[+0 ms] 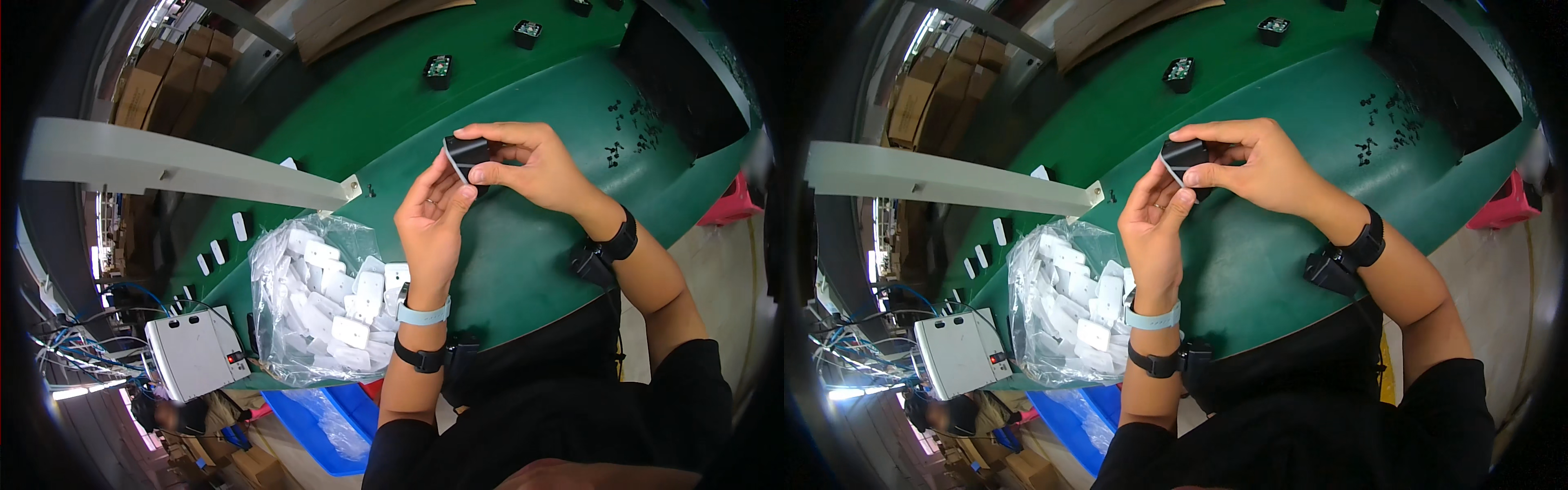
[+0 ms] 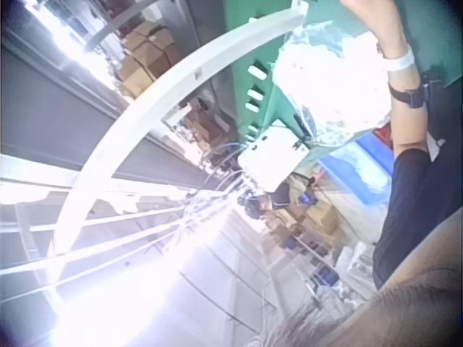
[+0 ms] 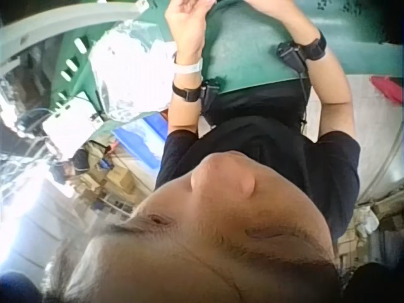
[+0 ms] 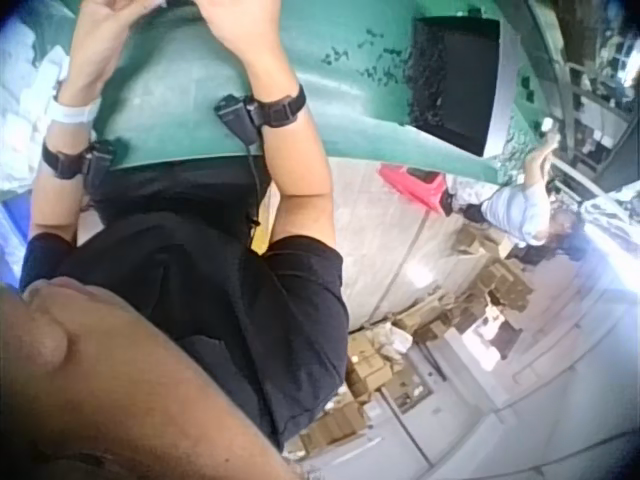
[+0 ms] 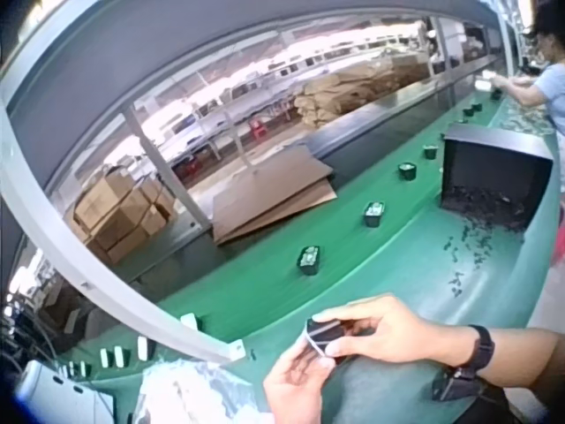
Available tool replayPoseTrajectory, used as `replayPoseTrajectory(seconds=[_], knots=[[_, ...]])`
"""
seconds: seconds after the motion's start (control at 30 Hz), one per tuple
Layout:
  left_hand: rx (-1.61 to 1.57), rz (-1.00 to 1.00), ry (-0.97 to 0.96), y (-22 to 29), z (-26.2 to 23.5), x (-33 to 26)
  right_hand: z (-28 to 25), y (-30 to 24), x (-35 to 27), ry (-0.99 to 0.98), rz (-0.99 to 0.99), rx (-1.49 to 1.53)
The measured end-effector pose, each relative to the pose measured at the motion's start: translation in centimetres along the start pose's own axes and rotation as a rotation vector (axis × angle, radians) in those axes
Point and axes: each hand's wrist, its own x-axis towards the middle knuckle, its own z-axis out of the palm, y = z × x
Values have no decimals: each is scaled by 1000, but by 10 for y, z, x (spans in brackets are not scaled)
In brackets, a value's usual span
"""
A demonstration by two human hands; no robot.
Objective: The person assembles small electronic devices by inserting black circuit boards into white plastic casings. They repeatedly pick up a casing, insert a board, and snap the two halves together, placing the finished units on the green workbench.
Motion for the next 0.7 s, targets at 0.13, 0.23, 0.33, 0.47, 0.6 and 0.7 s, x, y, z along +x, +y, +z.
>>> replayPoseTrajectory(seconds=[0.13,0.23,0.33,0.47,0.6,0.7], knots=[[47,55,28,-5,-4,2,0,5,1,-43,49,123],[99,134,29,-6,-2,2,-1,6,1,-35,17,104],[176,197,27,-6,-3,1,-1,10,0,-47,-26,105],[201,245,14,-7,-6,0,-1,7,-2,-53,-72,-22],[130,265,-9,-3,-5,0,2,5,-7,-25,-199,-89],[53,249,-26,-2,-4,0,3,4,-4,-8,-354,-213]])
